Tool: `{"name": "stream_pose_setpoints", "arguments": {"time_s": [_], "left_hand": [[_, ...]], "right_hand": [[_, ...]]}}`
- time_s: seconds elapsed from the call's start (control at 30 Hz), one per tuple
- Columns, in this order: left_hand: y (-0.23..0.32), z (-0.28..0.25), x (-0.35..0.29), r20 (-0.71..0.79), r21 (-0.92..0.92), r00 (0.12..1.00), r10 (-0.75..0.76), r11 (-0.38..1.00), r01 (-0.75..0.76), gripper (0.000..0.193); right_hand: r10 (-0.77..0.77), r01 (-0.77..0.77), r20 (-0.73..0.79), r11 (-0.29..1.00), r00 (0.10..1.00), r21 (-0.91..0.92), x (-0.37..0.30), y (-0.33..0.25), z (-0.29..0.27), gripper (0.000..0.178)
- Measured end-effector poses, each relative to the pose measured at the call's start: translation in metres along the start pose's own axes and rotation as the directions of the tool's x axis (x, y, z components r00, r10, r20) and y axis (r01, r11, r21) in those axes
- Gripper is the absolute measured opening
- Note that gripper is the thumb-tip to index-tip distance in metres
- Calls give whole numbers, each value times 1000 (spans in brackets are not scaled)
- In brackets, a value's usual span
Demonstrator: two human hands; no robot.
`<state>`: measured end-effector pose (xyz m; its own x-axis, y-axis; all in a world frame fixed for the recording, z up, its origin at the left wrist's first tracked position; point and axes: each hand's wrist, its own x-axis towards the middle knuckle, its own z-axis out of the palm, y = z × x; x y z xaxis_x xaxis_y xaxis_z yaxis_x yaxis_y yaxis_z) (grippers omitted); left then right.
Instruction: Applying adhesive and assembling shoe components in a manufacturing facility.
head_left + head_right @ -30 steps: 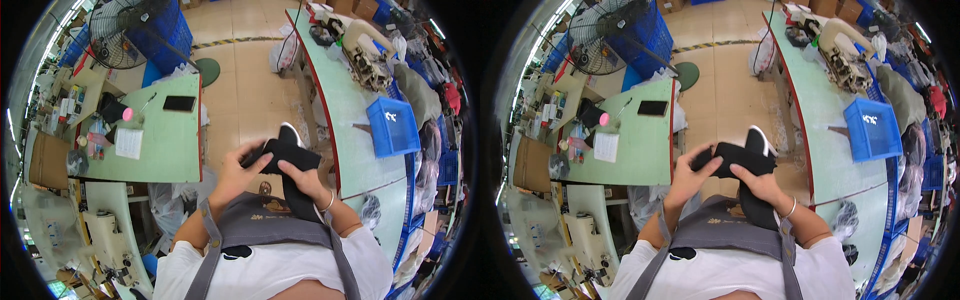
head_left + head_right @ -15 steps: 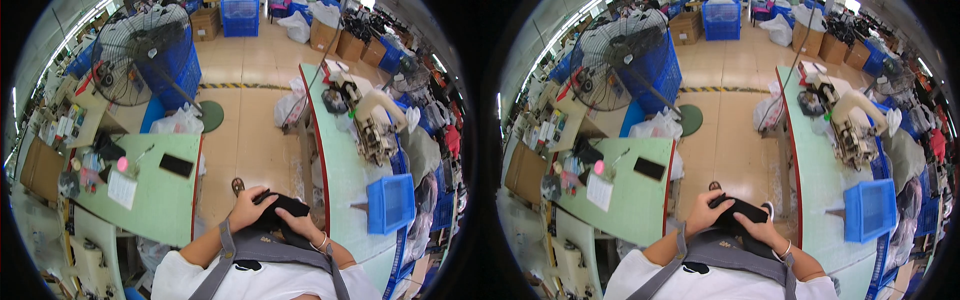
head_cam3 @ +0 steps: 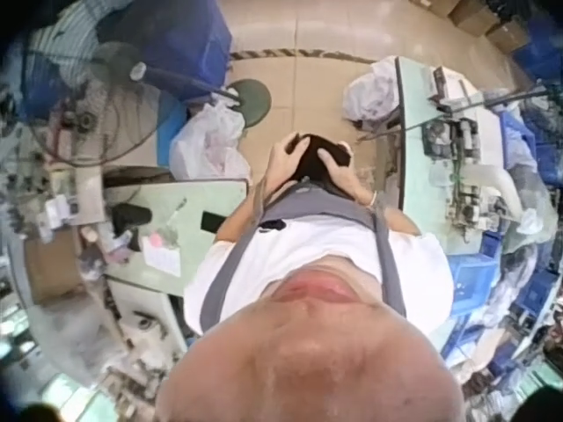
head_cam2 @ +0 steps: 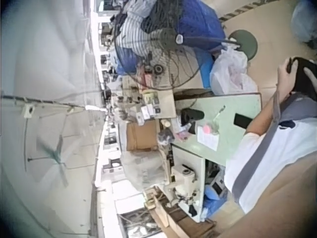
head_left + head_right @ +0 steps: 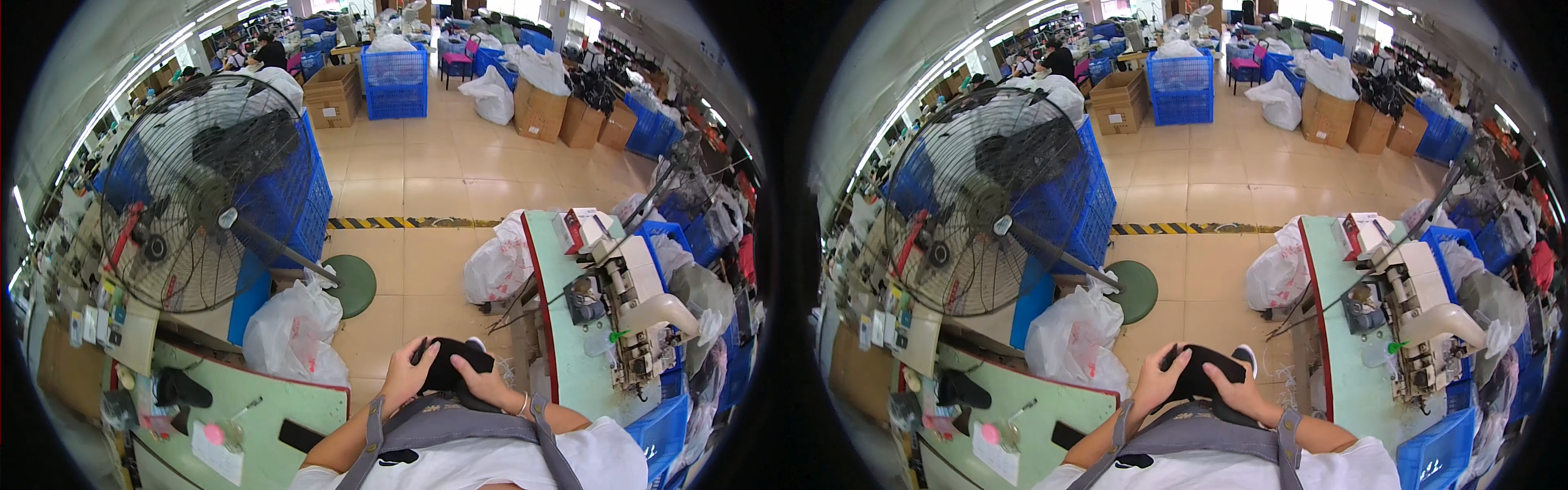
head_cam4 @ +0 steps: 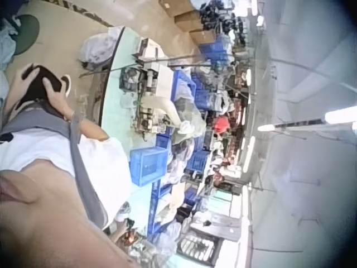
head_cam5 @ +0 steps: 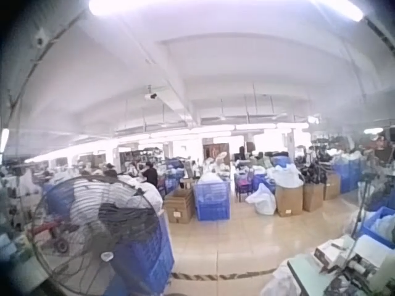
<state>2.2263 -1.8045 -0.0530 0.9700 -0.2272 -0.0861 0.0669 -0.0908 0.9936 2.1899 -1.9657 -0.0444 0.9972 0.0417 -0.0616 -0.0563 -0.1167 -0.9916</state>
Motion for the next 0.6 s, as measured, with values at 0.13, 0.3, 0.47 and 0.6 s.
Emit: {"name": "stream_pose_setpoints", "arguments": {"time_s": [0.13,0.3,0.47,0.6], "left_hand": [[-11,-16,87,-6,25,997,82,996,-82,32],[-10,-13,193,-249,254,957,149,964,-84,21],[14,-9,315,-400,266,879,260,951,-160,18],[43,-13,411,-383,209,897,221,967,-149,19]], "right_hand": [[-111,113,-66,993,992,24,106,18,-15,23],[-118,118,-6,985,993,126,231,27,-31,19],[-318,313,34,942,947,120,358,11,-66,18],[-403,412,-106,907,909,90,448,0,-93,23]]}}
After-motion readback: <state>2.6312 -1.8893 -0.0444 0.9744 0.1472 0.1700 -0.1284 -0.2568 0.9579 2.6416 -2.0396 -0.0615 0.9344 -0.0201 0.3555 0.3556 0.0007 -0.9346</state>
